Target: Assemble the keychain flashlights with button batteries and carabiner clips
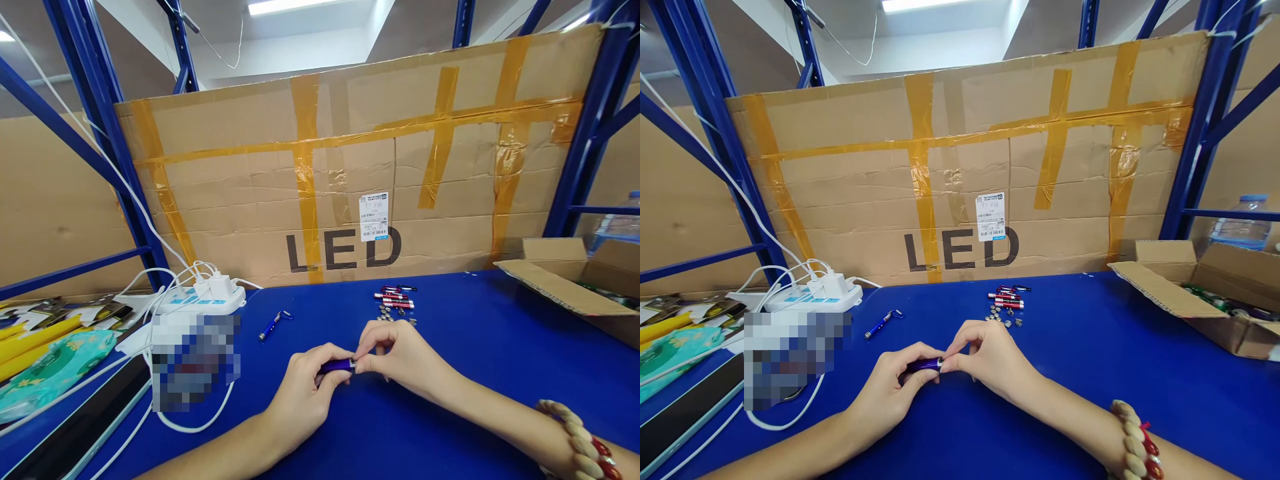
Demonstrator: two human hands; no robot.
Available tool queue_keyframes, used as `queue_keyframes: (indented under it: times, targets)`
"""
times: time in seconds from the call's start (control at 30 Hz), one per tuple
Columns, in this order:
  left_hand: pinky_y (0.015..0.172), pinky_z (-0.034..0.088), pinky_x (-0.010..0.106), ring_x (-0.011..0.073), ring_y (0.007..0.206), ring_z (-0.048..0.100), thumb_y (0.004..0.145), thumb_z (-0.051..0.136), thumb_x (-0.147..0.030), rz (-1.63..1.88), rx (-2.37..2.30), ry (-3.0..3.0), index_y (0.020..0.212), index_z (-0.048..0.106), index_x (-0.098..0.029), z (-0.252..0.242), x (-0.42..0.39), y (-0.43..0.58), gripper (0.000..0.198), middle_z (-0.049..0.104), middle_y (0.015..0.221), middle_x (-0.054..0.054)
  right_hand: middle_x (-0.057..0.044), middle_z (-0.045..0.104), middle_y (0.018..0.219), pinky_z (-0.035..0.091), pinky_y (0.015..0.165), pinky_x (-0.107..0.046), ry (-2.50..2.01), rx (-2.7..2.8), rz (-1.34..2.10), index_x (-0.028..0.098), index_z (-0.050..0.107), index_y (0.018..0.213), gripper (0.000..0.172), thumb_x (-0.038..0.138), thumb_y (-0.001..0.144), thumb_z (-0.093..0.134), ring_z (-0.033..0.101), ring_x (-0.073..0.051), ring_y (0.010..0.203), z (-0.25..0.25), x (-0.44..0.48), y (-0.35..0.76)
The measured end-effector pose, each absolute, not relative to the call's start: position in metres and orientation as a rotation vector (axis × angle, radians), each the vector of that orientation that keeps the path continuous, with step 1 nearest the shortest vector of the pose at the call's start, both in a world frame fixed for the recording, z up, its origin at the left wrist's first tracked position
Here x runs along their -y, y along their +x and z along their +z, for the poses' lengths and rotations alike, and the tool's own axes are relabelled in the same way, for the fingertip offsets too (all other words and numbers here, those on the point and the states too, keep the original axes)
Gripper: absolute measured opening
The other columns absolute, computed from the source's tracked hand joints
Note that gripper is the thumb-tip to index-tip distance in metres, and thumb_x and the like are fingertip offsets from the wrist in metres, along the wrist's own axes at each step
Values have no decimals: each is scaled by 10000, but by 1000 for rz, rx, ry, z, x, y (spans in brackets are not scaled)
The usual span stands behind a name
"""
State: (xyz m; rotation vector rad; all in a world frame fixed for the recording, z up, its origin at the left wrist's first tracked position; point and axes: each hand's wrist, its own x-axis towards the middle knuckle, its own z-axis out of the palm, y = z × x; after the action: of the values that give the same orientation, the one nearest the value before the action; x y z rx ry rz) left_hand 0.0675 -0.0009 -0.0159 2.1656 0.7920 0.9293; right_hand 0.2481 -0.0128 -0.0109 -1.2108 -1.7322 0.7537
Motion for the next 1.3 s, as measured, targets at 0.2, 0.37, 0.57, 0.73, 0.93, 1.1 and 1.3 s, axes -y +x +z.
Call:
queue_keyframes:
  times: [0.2,0.37,0.57,0.73,0.93,1.1,1.3]
  targets:
    - [585,498,198,172,706,651,795,515,-158,1009,-821,2168,717,533,-183,-18,1,68,84,680,750,49,17,564,530,313,392,-208,-1320,1639,1024,141,691,656,281,420,635,717,415,-56,386,-13,14,247]
    - [631,505,208,173,733,648,815,502,-170,1001,-799,2206,772,575,-176,-18,1,67,85,689,791,59,81,417,360,205,353,-194,-1390,1521,1200,159,678,611,304,450,579,763,316,-37,350,0,21,242]
    - [597,484,209,172,708,643,814,495,-154,950,-790,2175,809,607,-174,-15,-1,68,113,686,767,43,70,460,408,217,359,-188,-1382,1529,1195,158,646,573,329,462,572,770,343,-35,368,0,19,243]
    - [609,469,229,182,714,640,814,507,-179,938,-858,2055,813,592,-169,-11,-3,71,86,670,723,33,28,550,542,310,406,-209,-1327,1658,923,146,660,650,348,491,646,714,421,-56,395,-9,10,246]
    - [664,438,259,182,688,613,816,516,-217,980,-870,1981,881,608,-159,-11,-6,71,126,642,666,16,-22,615,835,414,504,-216,-1090,1884,290,196,711,773,168,355,717,712,483,-66,516,-7,8,256]
    - [671,430,263,191,713,612,818,508,-228,932,-841,1967,898,612,-156,-13,-6,71,149,640,673,24,-32,615,854,457,591,-218,-873,2048,33,250,739,810,181,384,817,617,577,-104,669,-10,4,266]
    - [664,436,255,183,694,602,807,501,-213,859,-787,2009,855,601,-155,-13,-4,71,125,641,668,26,-31,634,828,388,478,-183,-810,2145,-187,228,732,750,235,343,865,562,565,-70,562,-7,7,268]
